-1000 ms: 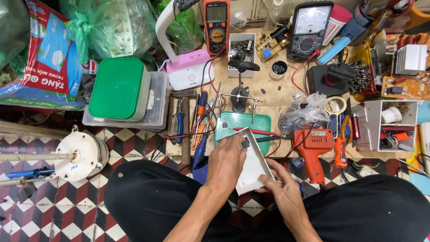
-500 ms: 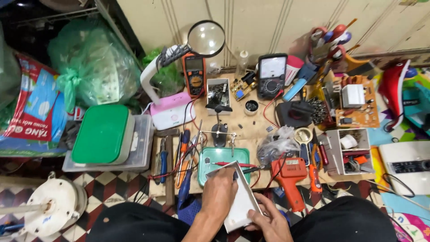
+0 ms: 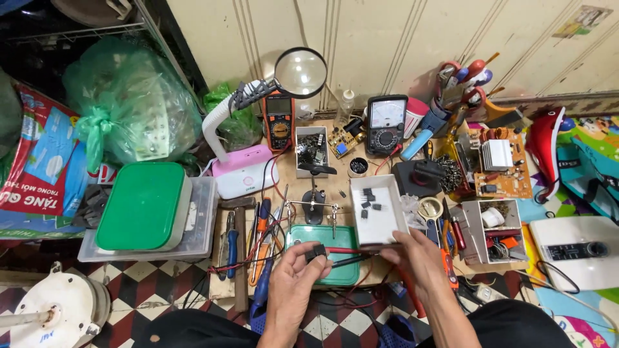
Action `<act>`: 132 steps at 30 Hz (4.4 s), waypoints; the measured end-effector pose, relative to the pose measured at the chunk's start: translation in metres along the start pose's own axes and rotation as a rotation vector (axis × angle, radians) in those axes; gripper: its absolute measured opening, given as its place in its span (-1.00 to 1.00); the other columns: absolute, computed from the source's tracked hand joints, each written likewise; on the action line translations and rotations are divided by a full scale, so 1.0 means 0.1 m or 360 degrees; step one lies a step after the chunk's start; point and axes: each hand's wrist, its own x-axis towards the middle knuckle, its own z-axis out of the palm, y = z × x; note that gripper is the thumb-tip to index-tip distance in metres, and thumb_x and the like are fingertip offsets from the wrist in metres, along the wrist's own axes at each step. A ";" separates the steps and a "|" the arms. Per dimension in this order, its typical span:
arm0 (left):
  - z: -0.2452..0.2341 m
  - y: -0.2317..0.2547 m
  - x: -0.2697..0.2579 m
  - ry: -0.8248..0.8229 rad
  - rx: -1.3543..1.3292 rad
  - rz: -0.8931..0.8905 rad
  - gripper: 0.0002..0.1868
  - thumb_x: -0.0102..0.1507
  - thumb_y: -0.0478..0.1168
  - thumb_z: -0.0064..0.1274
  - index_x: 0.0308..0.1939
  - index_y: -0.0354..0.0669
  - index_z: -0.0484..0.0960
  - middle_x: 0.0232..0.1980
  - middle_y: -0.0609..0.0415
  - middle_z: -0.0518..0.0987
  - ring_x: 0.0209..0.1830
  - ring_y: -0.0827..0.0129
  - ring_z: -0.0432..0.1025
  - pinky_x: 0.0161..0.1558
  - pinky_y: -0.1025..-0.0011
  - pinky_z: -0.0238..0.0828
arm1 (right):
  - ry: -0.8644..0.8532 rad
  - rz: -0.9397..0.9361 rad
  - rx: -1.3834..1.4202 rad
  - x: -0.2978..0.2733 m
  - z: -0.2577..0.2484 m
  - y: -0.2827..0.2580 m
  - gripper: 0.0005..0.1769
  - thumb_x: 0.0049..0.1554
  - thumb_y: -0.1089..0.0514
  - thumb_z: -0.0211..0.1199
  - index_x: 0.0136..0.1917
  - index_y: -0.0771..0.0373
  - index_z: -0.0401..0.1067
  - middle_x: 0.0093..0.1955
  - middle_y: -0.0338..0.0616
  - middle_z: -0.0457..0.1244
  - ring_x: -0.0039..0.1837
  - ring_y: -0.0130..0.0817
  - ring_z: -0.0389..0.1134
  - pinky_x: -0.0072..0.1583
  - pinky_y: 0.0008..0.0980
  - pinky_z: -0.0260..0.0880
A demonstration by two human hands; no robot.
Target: The person sits on the floor and uses a multimeter to test small electronic components. They pick up a component from a white box, place it on a green tray, and connect the multimeter probes to its terminals to check its functionality.
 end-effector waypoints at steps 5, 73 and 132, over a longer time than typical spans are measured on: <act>-0.02 0.20 -0.07 0.0021 -0.0019 -0.0131 -0.45 0.34 -0.32 0.21 0.46 -0.18 0.73 0.14 -0.31 0.82 0.01 0.12 0.75 0.27 0.34 0.74 | 0.0039 0.0051 -0.0063 0.51 0.18 0.04 -0.48 0.38 0.33 0.22 0.55 0.53 0.31 0.30 0.52 0.42 0.04 0.06 0.54 0.15 -0.28 0.65; -0.26 -0.56 0.34 0.0021 0.0211 0.0150 -0.41 0.46 0.21 -0.07 0.20 -0.10 0.84 -0.42 0.18 0.51 -0.44 0.46 0.37 -0.35 0.44 0.39 | -0.0861 0.0377 0.0645 0.32 -0.07 1.04 -0.84 0.27 0.30 0.32 0.13 0.32 0.57 0.04 0.20 0.46 0.07 -0.09 0.50 0.17 -0.23 0.59; -0.09 -0.71 0.45 0.0238 0.0348 0.0019 -0.60 0.39 -0.13 0.22 0.27 -0.20 0.77 0.04 -0.03 0.76 -0.02 0.32 0.68 0.17 0.43 0.72 | 0.0035 -0.1981 -0.2088 1.01 0.32 1.30 -0.62 0.29 0.06 0.31 0.33 0.19 0.51 0.13 -0.06 0.34 0.14 0.00 0.33 0.10 -0.01 0.35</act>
